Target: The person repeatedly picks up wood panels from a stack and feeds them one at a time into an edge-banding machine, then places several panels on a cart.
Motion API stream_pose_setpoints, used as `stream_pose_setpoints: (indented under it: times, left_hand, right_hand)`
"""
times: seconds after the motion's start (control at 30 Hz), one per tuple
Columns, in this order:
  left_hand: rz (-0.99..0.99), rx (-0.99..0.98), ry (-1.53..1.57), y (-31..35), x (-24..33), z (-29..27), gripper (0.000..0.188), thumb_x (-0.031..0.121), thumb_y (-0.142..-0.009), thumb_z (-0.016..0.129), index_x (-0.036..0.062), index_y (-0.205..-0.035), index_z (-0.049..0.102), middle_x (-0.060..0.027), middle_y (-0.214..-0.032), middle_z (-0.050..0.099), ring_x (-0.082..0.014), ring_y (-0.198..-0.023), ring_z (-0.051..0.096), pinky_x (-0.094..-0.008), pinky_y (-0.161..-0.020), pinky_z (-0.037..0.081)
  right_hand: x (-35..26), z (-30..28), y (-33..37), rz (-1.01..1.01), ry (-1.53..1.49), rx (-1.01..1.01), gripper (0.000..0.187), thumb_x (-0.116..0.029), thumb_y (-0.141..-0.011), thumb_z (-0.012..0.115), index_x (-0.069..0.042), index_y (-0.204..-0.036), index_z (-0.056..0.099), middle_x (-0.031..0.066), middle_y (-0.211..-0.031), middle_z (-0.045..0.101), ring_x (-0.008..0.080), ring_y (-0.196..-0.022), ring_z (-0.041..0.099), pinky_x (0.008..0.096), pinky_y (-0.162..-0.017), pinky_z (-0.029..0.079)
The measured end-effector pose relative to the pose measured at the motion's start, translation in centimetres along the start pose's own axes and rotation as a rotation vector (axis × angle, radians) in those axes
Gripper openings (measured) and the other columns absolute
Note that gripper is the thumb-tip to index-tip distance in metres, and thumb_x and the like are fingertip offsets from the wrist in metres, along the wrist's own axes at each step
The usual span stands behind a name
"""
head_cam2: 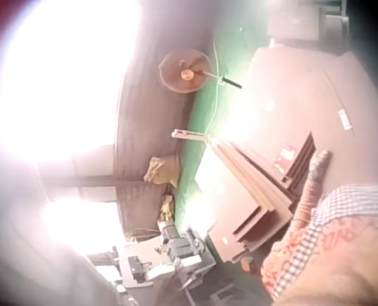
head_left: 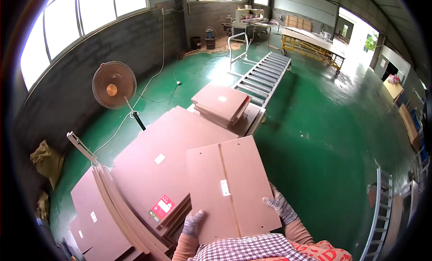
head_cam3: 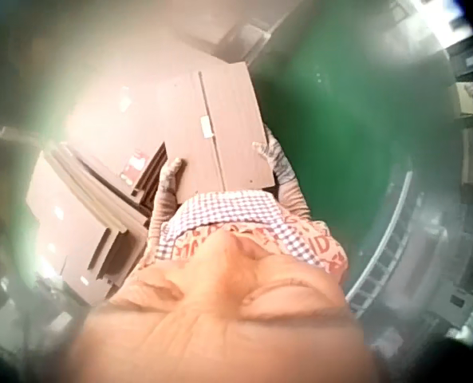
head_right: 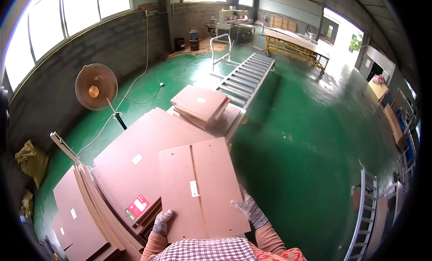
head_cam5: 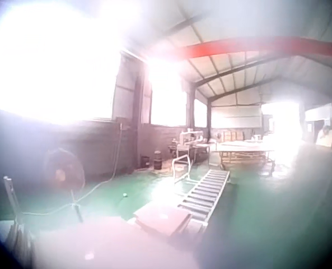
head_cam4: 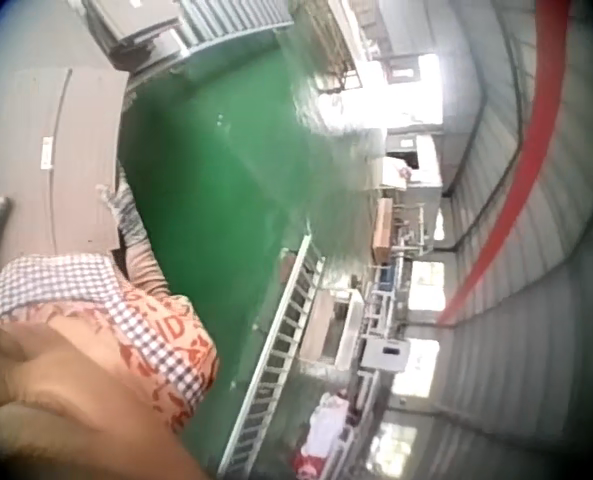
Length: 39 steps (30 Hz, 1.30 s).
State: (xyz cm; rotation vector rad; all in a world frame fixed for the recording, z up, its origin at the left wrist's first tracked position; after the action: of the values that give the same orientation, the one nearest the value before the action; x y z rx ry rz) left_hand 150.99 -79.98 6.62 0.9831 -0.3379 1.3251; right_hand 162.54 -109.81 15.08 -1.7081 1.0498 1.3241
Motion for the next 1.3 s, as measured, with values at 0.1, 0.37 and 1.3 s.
stream_pose_setpoints:
  times: [0.1, 0.37, 1.3]
  left_hand:
    - [-0.051, -0.031, -0.014, -10.1, 2.3, 6.3, 0.077, 0.036, -0.073, 0.079, 0.0006, -0.133, 0.047, -0.0133, -0.12, 0.058, -0.0261, -0.106, 0.058, -0.04, -0.092, 0.049]
    - [-0.099, 0.216, 0.07, -40.1, 4.1, 15.5, 0.056, 0.032, -0.084, 0.071, -0.0029, -0.124, 0.054, -0.013, -0.112, 0.063, -0.0236, -0.098, 0.062, -0.0355, -0.087, 0.051]
    - [0.105, 0.64, -0.714, -60.1, -0.4, 16.4, 0.059, 0.044, -0.093, 0.056, 0.0005, -0.132, 0.05, -0.0218, -0.126, 0.058, -0.0327, -0.119, 0.055, -0.0376, -0.101, 0.042]
  right_hand:
    - [4.8, -7.3, -8.5, 0.07, 0.011, 0.033, 0.074, -0.047, -0.083, 0.07, -0.006, -0.139, 0.044, 0.0118, -0.136, 0.049, 0.0242, -0.124, 0.046, 0.0386, -0.105, 0.037]
    - [18.2, -21.8, -41.0, 0.226, -0.296, -0.173, 0.074, -0.033, -0.085, 0.07, -0.002, -0.142, 0.035, 0.0112, -0.124, 0.056, 0.02, -0.106, 0.059, 0.0364, -0.09, 0.05]
    - [27.0, -19.0, -80.0, -0.231, 0.93, -0.112, 0.07, -0.032, -0.084, 0.062, 0.005, -0.138, 0.037, 0.0259, -0.137, 0.045, 0.0389, -0.13, 0.04, 0.0424, -0.112, 0.029]
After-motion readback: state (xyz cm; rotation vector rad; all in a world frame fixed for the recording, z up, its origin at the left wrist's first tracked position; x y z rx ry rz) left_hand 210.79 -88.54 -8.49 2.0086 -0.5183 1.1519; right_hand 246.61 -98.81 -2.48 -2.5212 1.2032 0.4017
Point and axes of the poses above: each hand's wrist, its own y-axis away from the middle knuckle, its own z-axis out of the palm, x = y × z, the point moved 5 cm from there along -y, towards the middle knuckle
